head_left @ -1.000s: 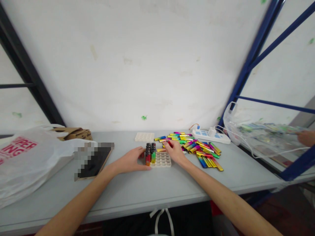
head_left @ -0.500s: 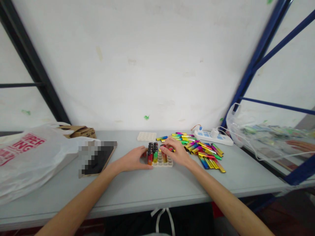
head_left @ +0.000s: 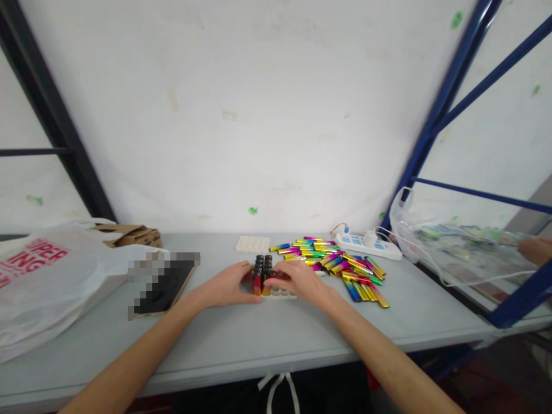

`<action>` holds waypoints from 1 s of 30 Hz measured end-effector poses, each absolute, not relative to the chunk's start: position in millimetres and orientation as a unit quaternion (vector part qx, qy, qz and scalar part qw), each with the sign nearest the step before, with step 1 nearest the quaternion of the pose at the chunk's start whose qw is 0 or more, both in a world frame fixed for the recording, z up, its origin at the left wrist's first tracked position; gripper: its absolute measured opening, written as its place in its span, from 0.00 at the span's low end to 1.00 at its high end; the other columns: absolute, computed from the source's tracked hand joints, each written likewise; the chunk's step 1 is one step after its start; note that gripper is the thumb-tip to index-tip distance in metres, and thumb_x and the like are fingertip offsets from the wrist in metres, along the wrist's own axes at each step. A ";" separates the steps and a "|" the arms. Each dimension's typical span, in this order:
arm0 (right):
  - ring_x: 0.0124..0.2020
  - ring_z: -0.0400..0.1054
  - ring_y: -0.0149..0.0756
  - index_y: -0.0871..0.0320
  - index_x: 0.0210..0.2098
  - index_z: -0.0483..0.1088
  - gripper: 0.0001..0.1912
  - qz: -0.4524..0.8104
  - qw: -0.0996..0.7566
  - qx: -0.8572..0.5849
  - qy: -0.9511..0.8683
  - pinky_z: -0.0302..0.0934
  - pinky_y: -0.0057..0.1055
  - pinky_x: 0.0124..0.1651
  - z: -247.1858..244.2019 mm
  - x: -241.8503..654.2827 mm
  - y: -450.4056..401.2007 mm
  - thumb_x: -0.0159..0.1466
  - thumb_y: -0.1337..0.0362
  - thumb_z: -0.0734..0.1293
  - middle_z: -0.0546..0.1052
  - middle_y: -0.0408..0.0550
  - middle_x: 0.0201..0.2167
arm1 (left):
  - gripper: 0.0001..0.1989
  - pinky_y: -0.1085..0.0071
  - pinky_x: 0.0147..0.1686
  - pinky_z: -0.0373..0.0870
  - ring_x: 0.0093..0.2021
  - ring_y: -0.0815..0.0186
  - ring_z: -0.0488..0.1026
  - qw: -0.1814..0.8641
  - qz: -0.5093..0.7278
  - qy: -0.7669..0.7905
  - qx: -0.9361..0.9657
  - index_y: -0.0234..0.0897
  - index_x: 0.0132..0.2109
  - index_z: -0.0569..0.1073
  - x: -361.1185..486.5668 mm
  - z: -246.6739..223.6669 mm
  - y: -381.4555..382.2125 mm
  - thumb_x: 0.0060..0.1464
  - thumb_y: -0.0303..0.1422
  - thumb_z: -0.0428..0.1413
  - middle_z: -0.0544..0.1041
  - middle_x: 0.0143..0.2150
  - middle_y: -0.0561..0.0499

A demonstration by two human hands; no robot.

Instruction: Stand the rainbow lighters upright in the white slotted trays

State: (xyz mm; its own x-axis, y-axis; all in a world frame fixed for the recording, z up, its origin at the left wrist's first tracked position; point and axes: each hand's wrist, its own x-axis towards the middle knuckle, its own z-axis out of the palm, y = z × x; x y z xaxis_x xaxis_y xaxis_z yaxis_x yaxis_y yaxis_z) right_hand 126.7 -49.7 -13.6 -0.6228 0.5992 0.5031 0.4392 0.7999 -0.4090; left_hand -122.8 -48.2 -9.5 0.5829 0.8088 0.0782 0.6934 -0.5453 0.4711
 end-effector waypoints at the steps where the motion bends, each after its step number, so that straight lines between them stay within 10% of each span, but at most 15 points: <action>1: 0.29 0.70 0.38 0.56 0.38 0.75 0.22 0.099 0.310 -0.284 -0.902 0.57 0.31 0.33 -9.9 127.1 -49.6 0.71 0.45 0.63 0.79 0.48 0.29 | 0.33 0.56 0.57 0.68 0.55 0.46 0.73 0.201 0.146 0.434 0.866 0.37 0.54 0.74 -123.0 -10.0 -47.7 0.47 0.52 0.66 0.78 0.55 0.40; 9: 0.25 0.65 0.35 0.57 0.30 0.76 0.25 -0.009 0.245 -0.351 -0.904 0.49 0.30 0.31 -11.0 115.8 -49.5 0.67 0.42 0.67 0.76 0.48 0.23 | 0.30 0.59 0.49 0.71 0.48 0.49 0.75 0.204 0.153 0.442 0.860 0.38 0.50 0.74 -123.6 -10.6 -48.6 0.46 0.53 0.65 0.79 0.49 0.43; 17: 0.27 0.67 0.33 0.58 0.32 0.76 0.22 0.064 0.364 -0.403 -0.837 0.56 0.29 0.34 5.8 161.4 -5.0 0.74 0.53 0.60 0.77 0.45 0.26 | 0.31 0.57 0.52 0.70 0.50 0.47 0.75 0.199 0.162 0.451 0.855 0.38 0.49 0.75 -123.9 -11.3 -48.5 0.44 0.54 0.66 0.78 0.51 0.42; 23: 0.46 0.72 0.43 0.61 0.43 0.79 0.08 0.005 0.122 -0.453 -0.883 0.61 0.34 0.50 5.2 168.9 45.3 0.65 0.67 0.72 0.79 0.57 0.43 | 0.30 0.57 0.50 0.72 0.48 0.47 0.75 0.196 0.150 0.451 0.858 0.39 0.49 0.75 -123.7 -10.1 -48.2 0.45 0.54 0.66 0.79 0.49 0.42; 30: 0.47 0.71 0.42 0.61 0.42 0.77 0.06 0.006 0.106 -0.438 -0.893 0.60 0.34 0.51 -14.8 166.8 47.4 0.67 0.66 0.69 0.78 0.56 0.46 | 0.33 0.56 0.52 0.71 0.52 0.45 0.74 0.184 0.143 0.453 0.861 0.36 0.51 0.74 -124.3 -11.8 -47.5 0.46 0.55 0.65 0.78 0.52 0.41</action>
State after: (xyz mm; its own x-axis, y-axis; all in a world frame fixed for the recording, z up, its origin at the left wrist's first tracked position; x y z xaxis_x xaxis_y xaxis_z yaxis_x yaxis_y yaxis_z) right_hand 166.8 47.4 -14.8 -0.5933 0.7837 0.1837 0.7813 0.6156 -0.1032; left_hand -124.3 -47.5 -11.8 0.5489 0.8321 0.0798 0.7266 -0.5221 0.4466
